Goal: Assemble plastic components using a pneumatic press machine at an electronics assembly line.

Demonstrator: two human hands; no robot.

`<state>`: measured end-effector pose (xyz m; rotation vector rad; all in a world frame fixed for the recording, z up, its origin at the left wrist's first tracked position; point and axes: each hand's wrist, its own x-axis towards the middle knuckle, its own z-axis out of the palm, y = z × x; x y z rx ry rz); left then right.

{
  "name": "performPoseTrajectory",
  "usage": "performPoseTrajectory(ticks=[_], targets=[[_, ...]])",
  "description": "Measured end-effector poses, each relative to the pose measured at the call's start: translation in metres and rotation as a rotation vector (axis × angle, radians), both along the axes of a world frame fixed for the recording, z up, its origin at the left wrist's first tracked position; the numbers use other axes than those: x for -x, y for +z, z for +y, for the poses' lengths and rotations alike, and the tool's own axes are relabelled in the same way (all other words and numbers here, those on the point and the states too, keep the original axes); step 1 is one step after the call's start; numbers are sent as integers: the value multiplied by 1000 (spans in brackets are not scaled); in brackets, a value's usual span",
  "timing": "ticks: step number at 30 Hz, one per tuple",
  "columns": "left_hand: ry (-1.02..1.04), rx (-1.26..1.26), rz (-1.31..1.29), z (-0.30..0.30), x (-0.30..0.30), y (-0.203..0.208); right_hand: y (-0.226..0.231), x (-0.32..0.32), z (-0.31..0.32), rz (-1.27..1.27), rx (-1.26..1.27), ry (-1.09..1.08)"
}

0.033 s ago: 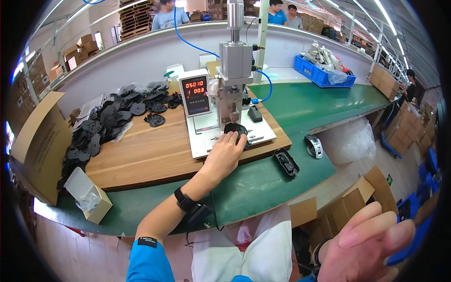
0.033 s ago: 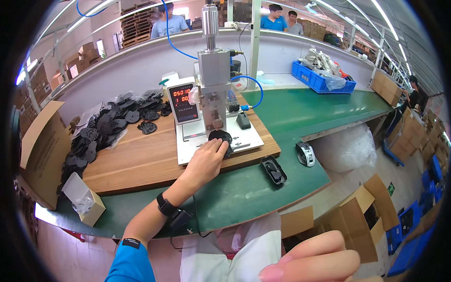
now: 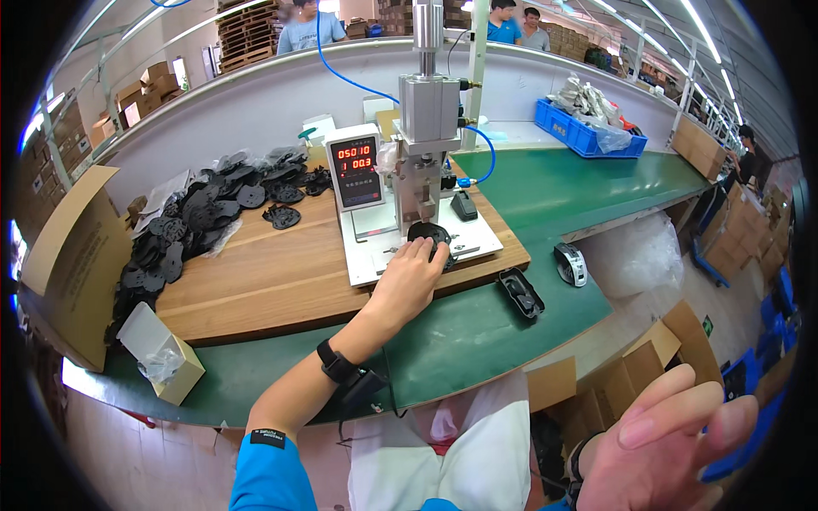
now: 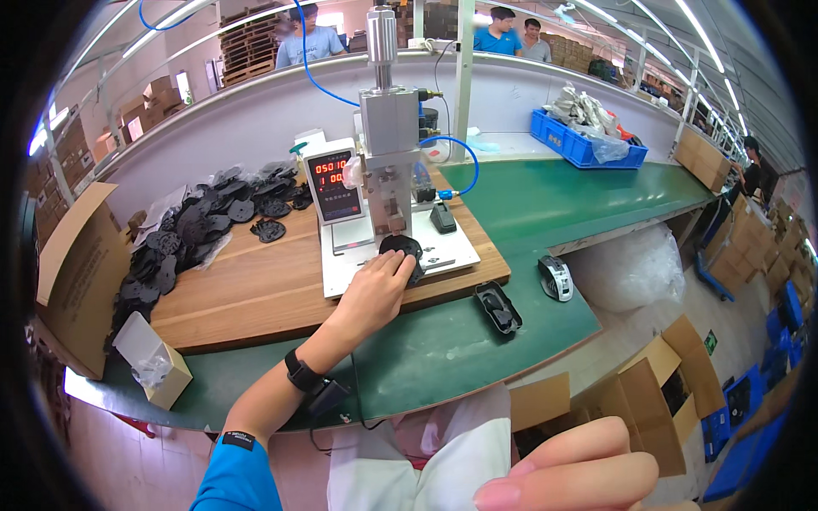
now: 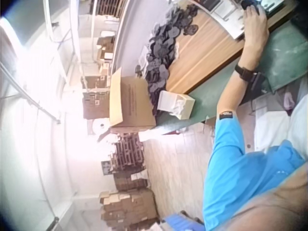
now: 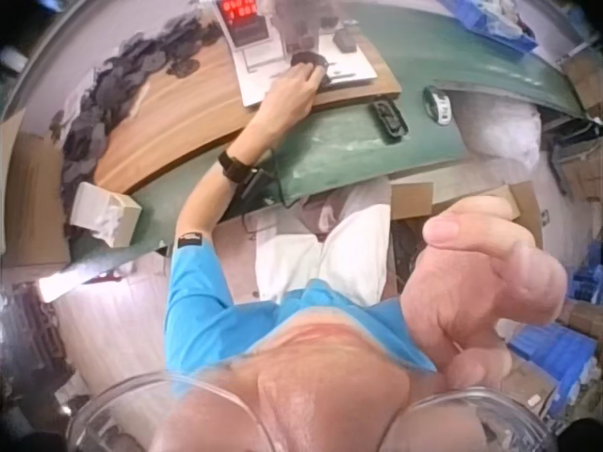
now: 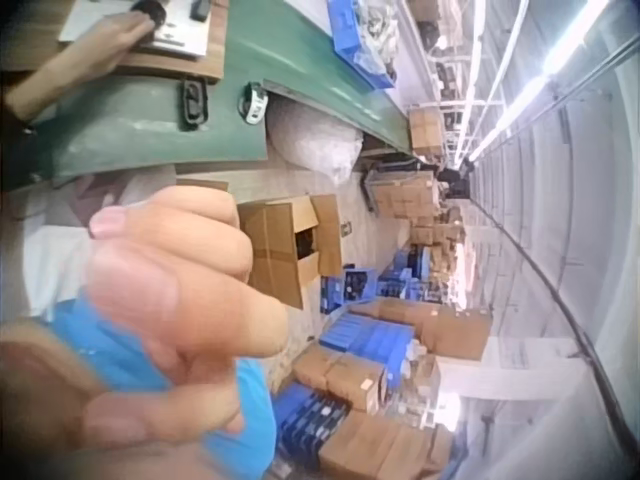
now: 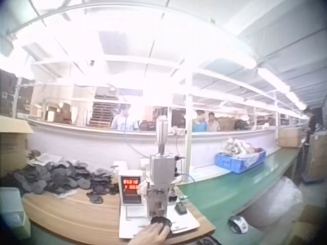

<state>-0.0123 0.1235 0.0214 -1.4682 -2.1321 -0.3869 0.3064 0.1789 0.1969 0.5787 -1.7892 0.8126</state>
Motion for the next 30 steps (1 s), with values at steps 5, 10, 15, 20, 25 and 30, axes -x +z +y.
performPoseTrajectory(ticks=[5, 10, 15, 20, 25, 30], targets=[[21, 33, 15, -2, 6, 8, -11, 12, 11, 45, -50, 92], [-34, 21, 19, 18, -3, 12, -23, 26, 10, 27, 132, 298], [5, 39, -34, -2, 4, 9, -38, 80, 30, -124, 126, 36], [-50, -19, -80, -5, -1, 15, -114, 172, 69, -346, -174, -307], [14, -5, -183, -6, 11, 8, -169, 220, 61, -384, -180, -325], [-57, -112, -18, 6, 19, 9, -171, 232, 74, -391, -290, -435]])
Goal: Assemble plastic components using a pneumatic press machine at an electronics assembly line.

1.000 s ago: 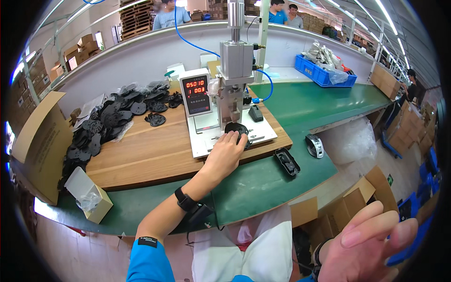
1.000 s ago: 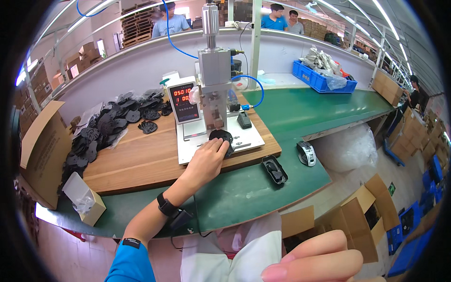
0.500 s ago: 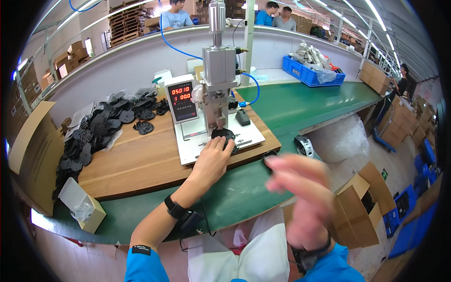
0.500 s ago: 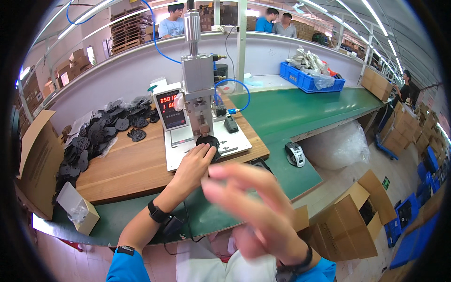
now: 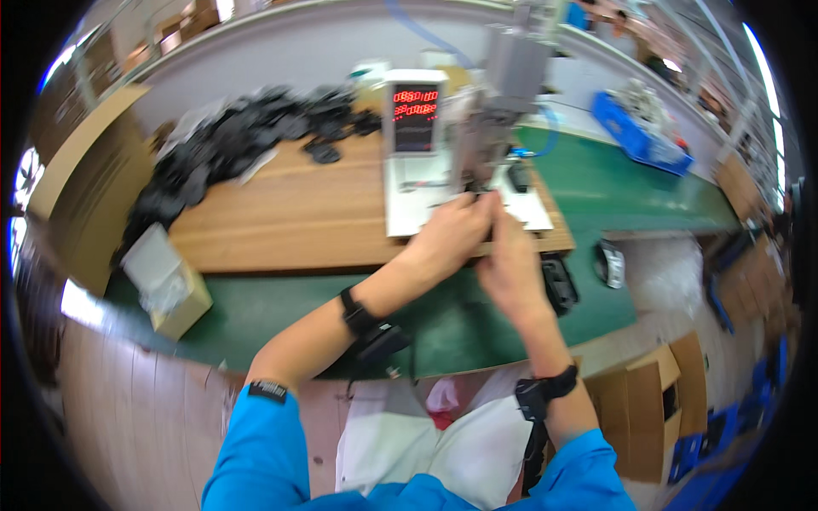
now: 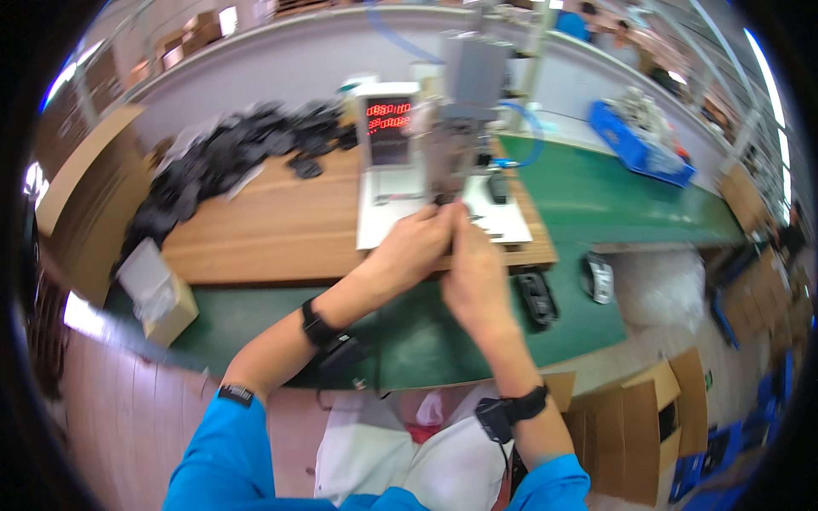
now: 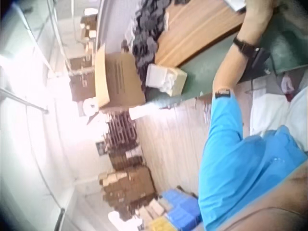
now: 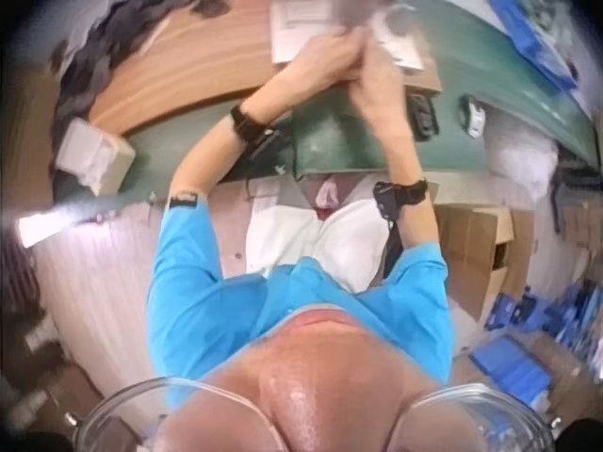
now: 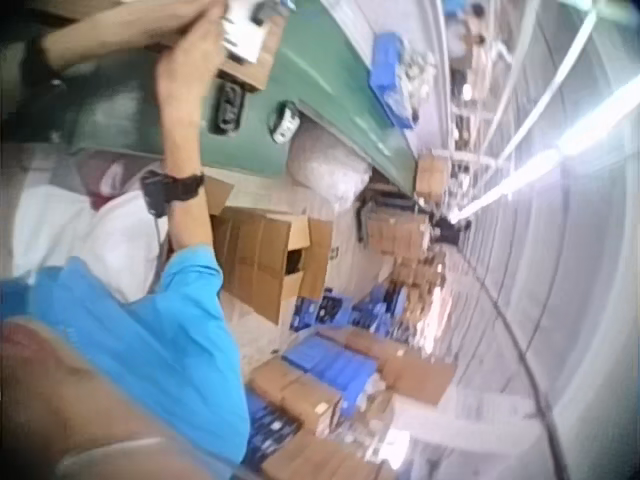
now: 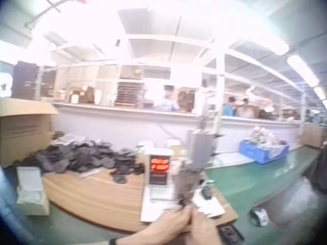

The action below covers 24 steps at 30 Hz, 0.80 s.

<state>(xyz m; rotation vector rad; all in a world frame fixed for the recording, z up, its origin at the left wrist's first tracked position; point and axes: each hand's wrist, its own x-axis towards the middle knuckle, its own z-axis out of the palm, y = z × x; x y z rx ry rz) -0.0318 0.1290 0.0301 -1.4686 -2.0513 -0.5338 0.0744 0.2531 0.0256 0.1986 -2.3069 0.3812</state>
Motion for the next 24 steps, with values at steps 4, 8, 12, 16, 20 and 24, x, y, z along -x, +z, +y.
performPoseTrajectory(ticks=[4, 8, 12, 16, 20, 24], targets=[[-11, -23, -70, 4, -7, 4, 3, 2, 5, -81, 83, -73], [21, -44, -54, -12, -4, -4, 0, 21, -6, -133, 140, -114], [-45, -99, -141, -22, -9, 18, 4, 19, 0, -84, 122, -97], [-143, -142, 42, -54, 24, 20, 9, 20, 1, -88, 12, -77], [151, -236, -10, -93, 105, -8, 8, 21, 6, -122, 13, -79], [502, -187, -39, -149, 218, -44, 7, 24, 3, -75, -27, -80]])
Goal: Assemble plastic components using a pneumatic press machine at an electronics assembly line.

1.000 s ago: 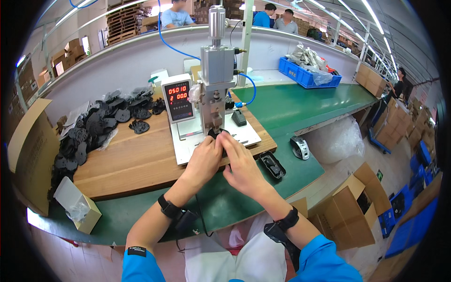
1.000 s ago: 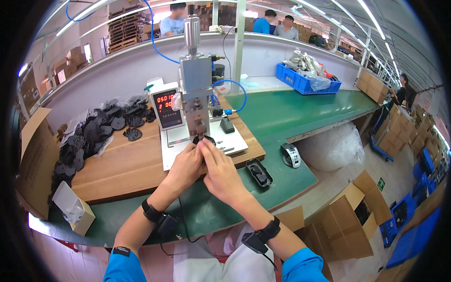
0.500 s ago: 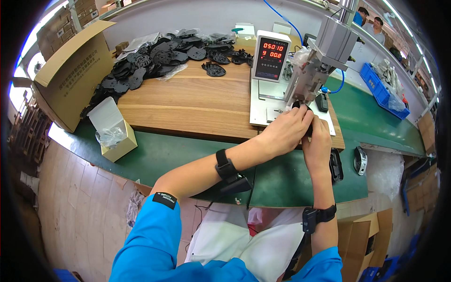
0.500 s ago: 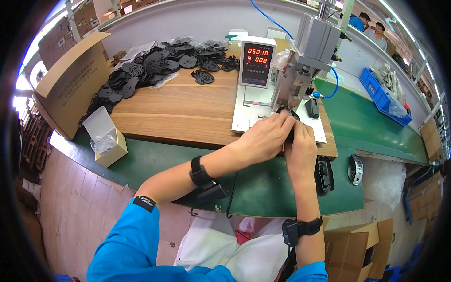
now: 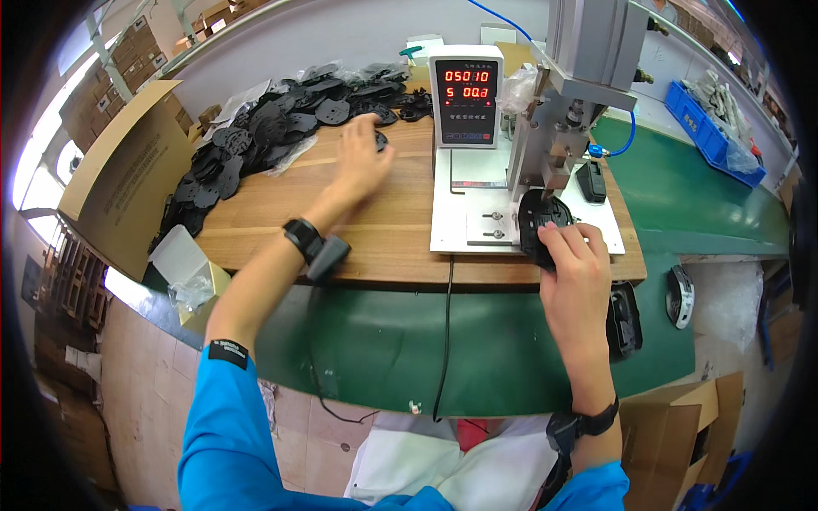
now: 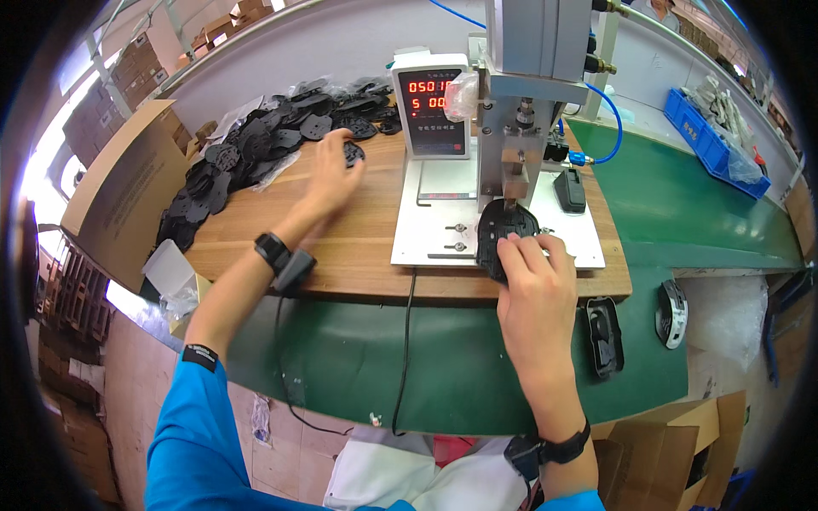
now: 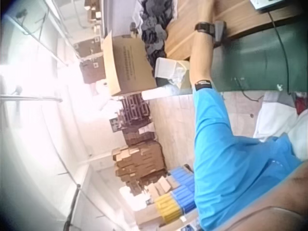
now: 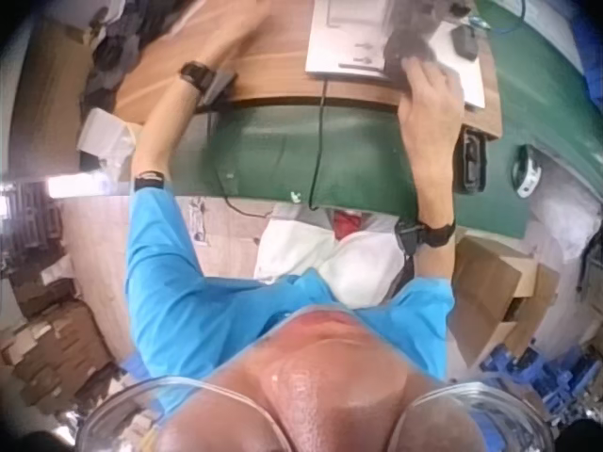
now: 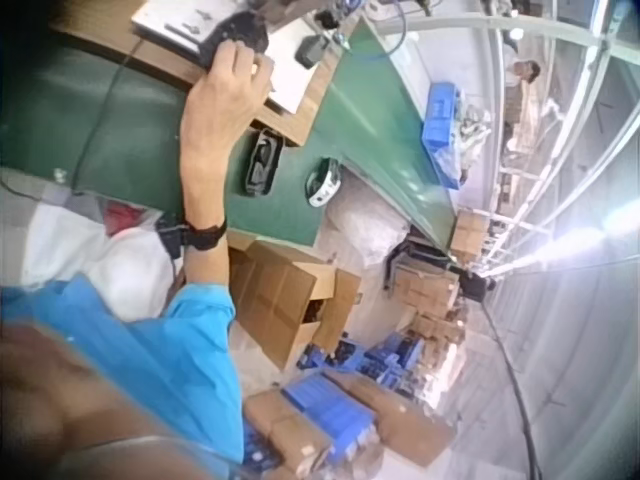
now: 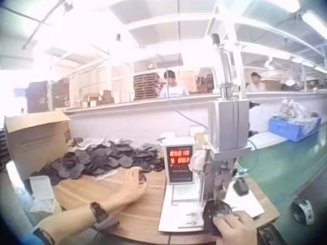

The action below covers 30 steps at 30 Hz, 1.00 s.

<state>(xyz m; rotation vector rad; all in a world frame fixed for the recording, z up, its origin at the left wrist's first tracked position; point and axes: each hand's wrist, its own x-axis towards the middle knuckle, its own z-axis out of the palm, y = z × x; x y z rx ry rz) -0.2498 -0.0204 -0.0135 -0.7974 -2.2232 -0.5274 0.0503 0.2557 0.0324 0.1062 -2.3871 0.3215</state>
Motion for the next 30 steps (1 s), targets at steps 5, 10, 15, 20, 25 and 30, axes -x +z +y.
performPoseTrajectory(ticks=[5, 10, 15, 20, 25, 30], targets=[[417, 177, -257, -4, 90, 7, 1, -5, 4, -43, -50, -56], [597, 118, -677, 10, 180, 24, 0, -9, -4, -100, 39, -64], [690, 285, -874, 29, 211, 26, -1, -4, -4, -149, 19, -79], [414, 363, -703, 6, 224, 25, 5, -6, -2, -117, 27, -63], [295, 429, -599, -5, 153, 25, -2, -2, -1, -73, 47, -60], [239, 388, -575, 0, 67, 35, -3, -2, -2, -9, 38, -44]])
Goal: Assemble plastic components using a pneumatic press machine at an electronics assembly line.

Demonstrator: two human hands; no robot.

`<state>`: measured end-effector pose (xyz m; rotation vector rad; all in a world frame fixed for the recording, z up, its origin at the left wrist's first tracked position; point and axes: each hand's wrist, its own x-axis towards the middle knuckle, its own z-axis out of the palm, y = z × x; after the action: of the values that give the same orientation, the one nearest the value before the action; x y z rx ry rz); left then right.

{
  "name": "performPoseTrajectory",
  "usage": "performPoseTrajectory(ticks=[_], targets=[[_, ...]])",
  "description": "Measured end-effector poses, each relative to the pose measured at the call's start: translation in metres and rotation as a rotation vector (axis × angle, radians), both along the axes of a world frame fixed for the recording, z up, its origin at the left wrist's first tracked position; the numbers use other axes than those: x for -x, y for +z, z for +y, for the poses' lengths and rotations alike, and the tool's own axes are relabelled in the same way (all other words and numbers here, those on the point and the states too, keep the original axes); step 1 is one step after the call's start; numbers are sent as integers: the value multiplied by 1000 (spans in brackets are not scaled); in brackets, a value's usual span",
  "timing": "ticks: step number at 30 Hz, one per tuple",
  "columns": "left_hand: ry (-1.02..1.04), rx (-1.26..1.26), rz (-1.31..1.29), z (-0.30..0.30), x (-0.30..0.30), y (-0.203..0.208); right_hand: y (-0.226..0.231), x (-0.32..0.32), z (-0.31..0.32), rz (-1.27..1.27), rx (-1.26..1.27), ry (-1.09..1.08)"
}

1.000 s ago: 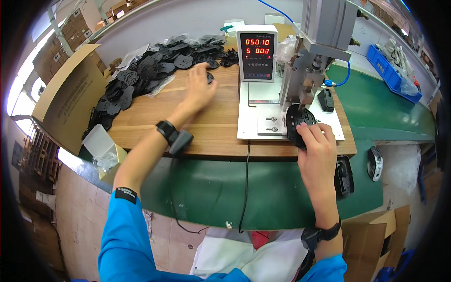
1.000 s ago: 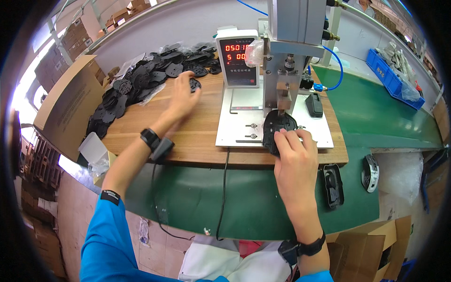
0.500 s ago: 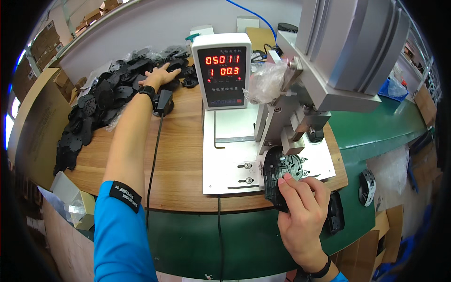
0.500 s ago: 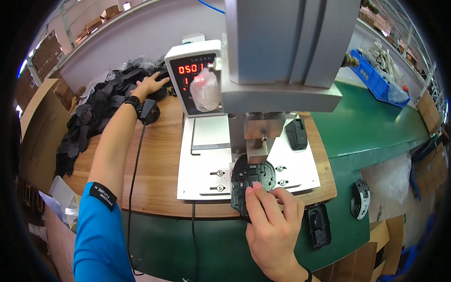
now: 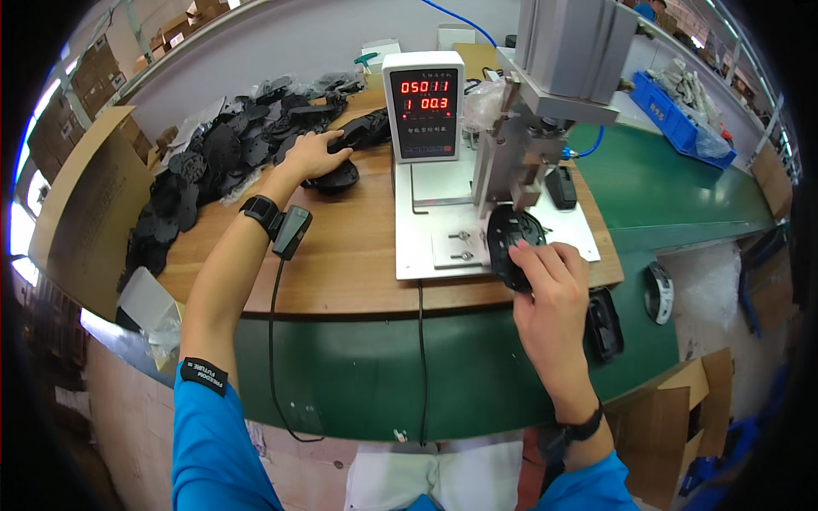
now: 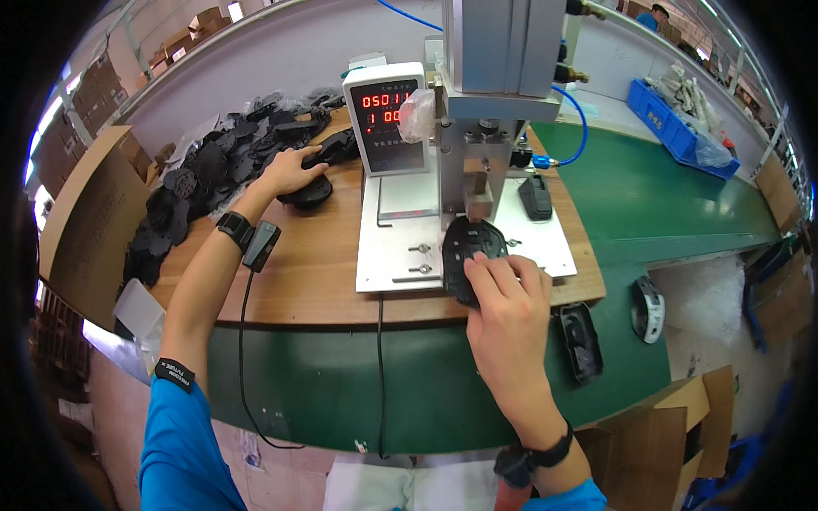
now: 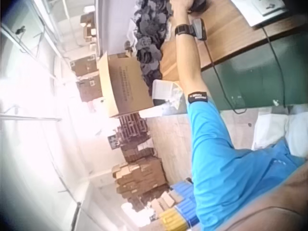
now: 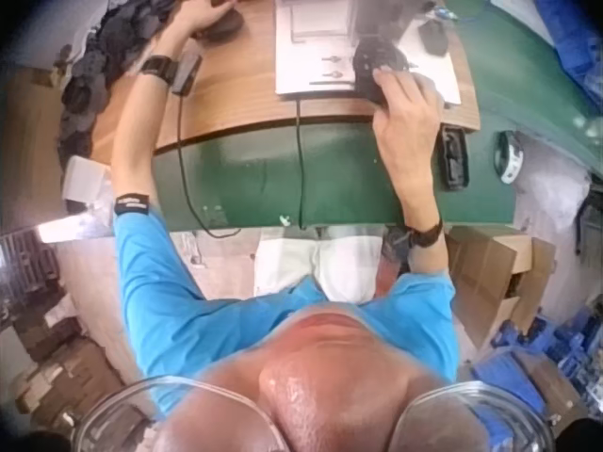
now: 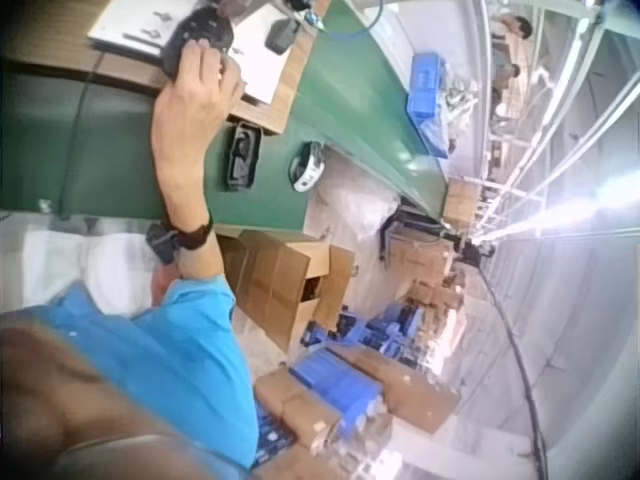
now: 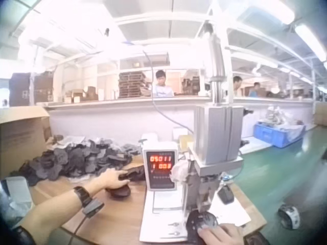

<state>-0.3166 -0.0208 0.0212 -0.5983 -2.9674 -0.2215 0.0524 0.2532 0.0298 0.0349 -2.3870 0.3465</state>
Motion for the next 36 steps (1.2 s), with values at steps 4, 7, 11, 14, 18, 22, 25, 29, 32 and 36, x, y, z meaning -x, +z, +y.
performPoseTrajectory(ticks=[4, 7, 11, 14, 18, 22, 25, 29, 32, 36], targets=[[-84, 6, 57, -2, -59, 0, -4, 0, 2, 29, -5, 18], [-153, -205, 57, -3, -92, -4, -8, 0, 4, 43, -21, 18], [-89, -429, 387, -39, -103, -25, -10, 2, 2, 61, -29, 29], [-78, -398, 469, -75, -98, -65, -9, 3, -1, 77, -25, 48], [-99, -568, 327, -62, -113, -57, -3, 0, 7, 9, -59, 10], [72, -608, 377, -70, -120, -51, -7, 2, -1, 44, -48, 27], [127, -753, 396, -68, -120, -46, -7, 2, 1, 56, -51, 18], [301, -744, 504, -83, -119, -45, -4, 2, -4, 54, -48, 25], [301, -800, 596, -72, -130, -30, 1, 0, -1, 32, -57, 3], [77, -902, 882, -68, -134, -28, 13, -3, 2, -6, -21, 42]])
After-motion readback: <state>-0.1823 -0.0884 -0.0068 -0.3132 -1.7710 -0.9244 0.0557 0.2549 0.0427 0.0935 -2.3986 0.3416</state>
